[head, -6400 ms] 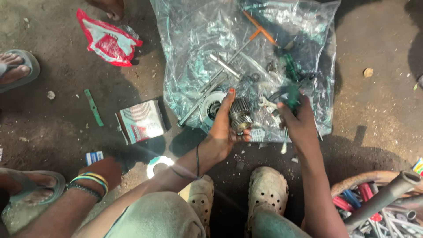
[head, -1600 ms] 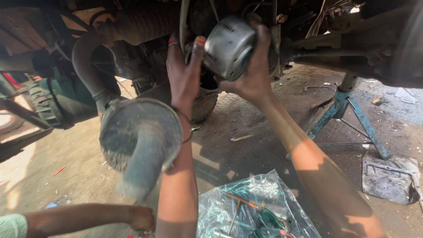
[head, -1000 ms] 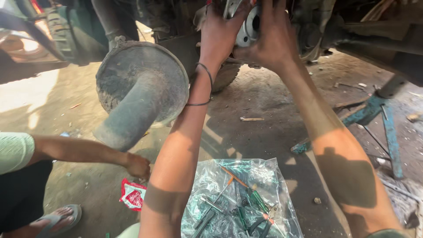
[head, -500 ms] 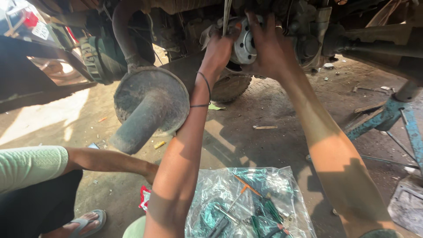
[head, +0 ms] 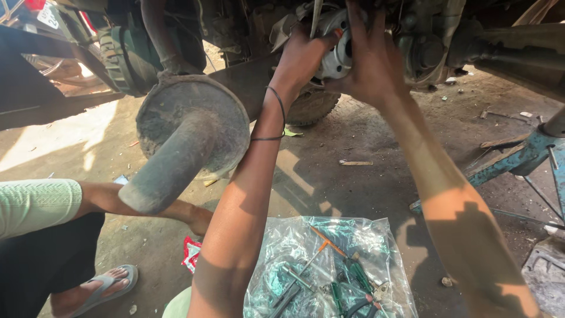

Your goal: The person disassembles a mechanical part using a screwdriver and wrench, then reassembles it and installs it under a vehicle. They also handle a small box and apply a substance from a tube.

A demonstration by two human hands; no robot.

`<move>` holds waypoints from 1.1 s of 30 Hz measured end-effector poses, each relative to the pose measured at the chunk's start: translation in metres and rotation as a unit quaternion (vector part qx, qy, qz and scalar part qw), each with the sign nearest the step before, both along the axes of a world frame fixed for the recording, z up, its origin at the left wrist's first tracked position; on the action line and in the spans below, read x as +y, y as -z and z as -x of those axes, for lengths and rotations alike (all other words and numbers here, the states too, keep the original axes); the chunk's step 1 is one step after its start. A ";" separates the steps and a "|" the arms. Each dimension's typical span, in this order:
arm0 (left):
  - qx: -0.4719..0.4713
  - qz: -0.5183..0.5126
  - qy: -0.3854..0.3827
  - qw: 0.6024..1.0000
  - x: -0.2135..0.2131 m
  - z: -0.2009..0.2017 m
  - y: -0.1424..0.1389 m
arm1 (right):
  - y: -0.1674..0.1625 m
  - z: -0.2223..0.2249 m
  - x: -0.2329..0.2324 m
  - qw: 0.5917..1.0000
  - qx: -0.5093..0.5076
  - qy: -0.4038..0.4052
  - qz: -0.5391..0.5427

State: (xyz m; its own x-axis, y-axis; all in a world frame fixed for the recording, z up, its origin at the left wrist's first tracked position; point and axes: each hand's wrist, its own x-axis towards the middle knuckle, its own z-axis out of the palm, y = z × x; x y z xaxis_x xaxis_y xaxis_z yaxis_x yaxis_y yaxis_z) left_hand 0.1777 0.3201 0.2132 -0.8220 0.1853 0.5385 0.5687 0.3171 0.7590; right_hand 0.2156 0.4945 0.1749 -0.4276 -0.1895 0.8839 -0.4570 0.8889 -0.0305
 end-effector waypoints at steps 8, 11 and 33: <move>0.071 0.017 -0.038 0.997 0.008 0.007 0.006 | 0.013 0.009 -0.004 0.997 -0.020 -0.010 0.077; 0.030 -0.015 -0.066 0.997 0.014 0.013 0.006 | 0.012 0.014 -0.002 0.998 0.015 -0.004 0.059; 0.203 -0.023 -0.004 0.979 0.008 0.045 0.018 | 0.008 0.022 -0.022 0.984 -0.043 0.043 0.166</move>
